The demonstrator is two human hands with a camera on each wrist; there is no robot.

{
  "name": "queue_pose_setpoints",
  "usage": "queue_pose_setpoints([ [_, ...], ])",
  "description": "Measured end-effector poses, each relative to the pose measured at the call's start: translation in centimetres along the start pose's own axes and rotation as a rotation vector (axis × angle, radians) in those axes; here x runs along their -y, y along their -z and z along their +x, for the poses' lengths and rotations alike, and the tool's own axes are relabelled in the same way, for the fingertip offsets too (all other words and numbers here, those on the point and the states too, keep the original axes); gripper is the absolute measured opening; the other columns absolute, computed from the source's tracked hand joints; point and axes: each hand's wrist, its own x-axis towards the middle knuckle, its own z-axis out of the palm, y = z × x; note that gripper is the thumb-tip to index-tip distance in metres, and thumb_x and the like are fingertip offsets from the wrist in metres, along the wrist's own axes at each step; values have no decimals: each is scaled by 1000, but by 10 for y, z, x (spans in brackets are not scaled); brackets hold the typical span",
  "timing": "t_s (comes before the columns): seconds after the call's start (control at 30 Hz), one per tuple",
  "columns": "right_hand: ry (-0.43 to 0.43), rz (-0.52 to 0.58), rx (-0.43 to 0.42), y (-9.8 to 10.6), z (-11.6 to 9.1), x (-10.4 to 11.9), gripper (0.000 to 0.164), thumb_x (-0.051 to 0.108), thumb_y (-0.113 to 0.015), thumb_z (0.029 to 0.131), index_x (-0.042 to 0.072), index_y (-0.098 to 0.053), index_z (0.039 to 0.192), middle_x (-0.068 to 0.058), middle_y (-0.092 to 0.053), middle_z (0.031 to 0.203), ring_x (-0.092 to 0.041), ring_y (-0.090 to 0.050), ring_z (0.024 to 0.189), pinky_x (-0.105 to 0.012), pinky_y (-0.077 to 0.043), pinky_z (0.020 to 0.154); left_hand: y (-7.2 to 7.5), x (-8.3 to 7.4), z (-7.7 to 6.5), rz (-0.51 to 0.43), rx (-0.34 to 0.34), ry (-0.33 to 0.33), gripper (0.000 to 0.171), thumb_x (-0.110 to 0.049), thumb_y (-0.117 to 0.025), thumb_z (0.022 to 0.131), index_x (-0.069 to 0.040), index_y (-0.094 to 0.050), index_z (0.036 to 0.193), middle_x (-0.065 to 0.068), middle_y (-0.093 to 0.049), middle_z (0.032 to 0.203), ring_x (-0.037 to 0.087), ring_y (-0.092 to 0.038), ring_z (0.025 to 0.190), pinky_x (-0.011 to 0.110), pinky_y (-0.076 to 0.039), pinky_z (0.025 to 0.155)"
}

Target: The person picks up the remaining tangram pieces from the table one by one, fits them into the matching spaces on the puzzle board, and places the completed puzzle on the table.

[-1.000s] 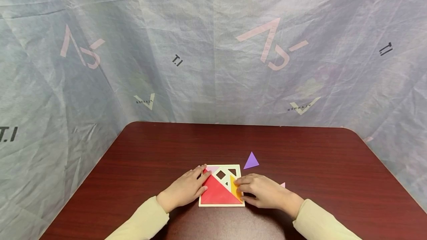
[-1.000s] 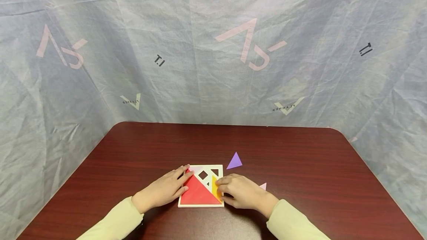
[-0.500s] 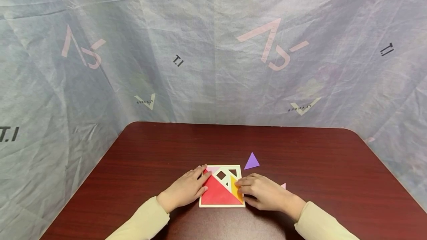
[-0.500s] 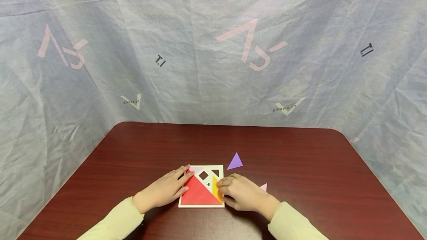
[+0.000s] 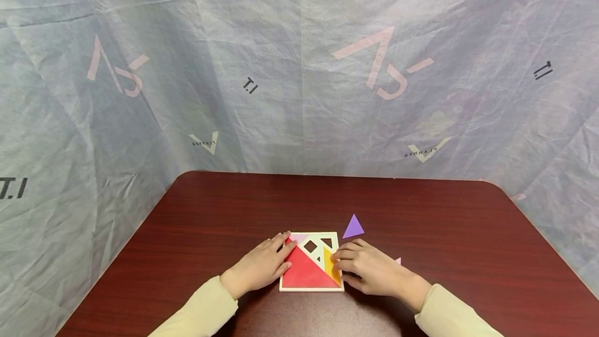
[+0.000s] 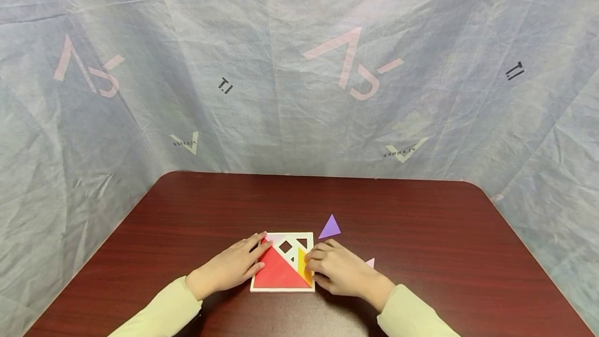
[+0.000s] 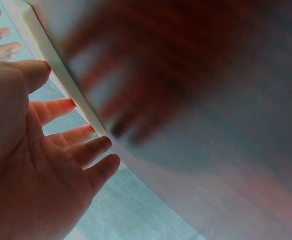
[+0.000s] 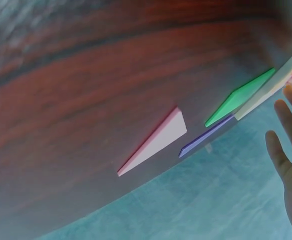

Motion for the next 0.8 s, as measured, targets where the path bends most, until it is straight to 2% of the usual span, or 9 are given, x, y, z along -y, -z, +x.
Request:
queue_pose_setpoints([
  [0.17,-9,2,-26,3,-2,-3,24,18,-74,70,16,-68,93,4,-67,98,-15,-60,94,-36,-46,83,0,0,0,-8,4,3,49,-33,-48,93,-10,-44,136,17,-38,142,32,-42,128,43,-39,102],
  [0.4,-72,10,-33,5,-7,-8,25,18,-73,70,17,-68,95,5,-67,99,-15,-59,97,-34,-44,82,3,-1,-1,-17,13,9,49,-33,-48,93,-10,-43,136,17,-37,143,32,-42,128,43,-38,102],
  [0.8,-120,15,-43,11,-18,-15,24,17,-74,69,16,-67,92,2,-66,101,-15,-60,97,-35,-44,80,2,-1,-1,-10,10,4,48,-32,-48,94,-10,-44,136,18,-38,142,32,-42,128,43,-39,102],
])
